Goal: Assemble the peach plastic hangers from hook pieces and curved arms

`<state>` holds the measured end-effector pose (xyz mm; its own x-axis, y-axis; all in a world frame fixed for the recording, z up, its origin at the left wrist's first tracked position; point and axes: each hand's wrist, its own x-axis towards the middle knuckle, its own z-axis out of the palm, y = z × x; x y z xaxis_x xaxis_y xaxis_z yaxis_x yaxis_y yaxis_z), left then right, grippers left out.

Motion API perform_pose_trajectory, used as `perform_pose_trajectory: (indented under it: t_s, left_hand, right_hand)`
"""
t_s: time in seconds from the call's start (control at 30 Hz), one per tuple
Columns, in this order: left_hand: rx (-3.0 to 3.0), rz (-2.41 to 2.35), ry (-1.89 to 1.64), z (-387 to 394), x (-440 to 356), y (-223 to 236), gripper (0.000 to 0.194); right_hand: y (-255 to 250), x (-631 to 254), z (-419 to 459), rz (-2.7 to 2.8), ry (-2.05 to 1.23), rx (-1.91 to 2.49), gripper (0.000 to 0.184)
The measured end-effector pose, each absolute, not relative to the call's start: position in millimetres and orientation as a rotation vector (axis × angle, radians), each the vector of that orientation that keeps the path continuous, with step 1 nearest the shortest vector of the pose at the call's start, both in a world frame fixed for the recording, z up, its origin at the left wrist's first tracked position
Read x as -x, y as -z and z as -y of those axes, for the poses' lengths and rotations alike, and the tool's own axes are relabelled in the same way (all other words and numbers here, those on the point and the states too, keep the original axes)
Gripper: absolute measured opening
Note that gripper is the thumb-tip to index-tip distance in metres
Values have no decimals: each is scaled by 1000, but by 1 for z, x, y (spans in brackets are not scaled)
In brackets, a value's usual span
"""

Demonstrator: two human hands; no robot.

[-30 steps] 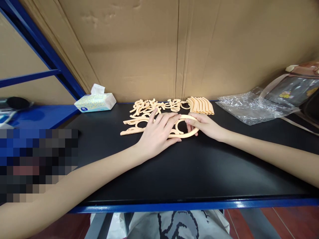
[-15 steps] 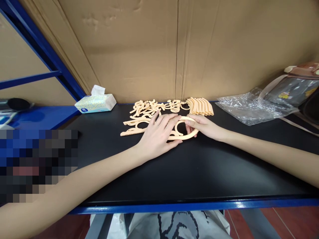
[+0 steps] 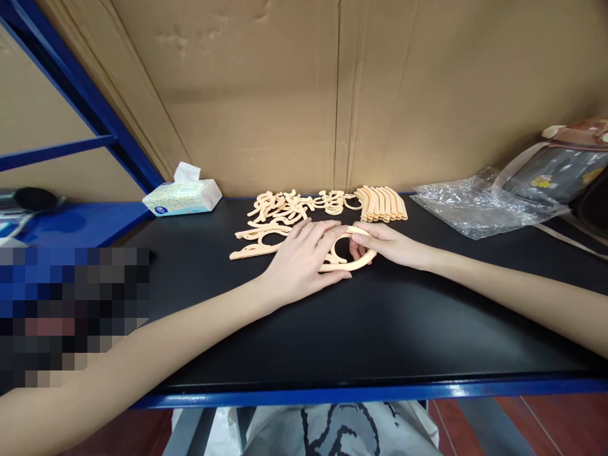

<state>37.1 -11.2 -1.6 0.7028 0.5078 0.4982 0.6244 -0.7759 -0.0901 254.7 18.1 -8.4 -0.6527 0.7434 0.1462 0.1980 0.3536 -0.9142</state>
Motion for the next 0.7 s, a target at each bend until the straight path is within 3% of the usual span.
perform_pose_trajectory:
  t_s: [0.7]
  left_hand:
    - [2872, 931, 688, 16, -40, -4, 56]
  right_hand:
    - [13, -254, -22, 1734, -1198, 983, 44]
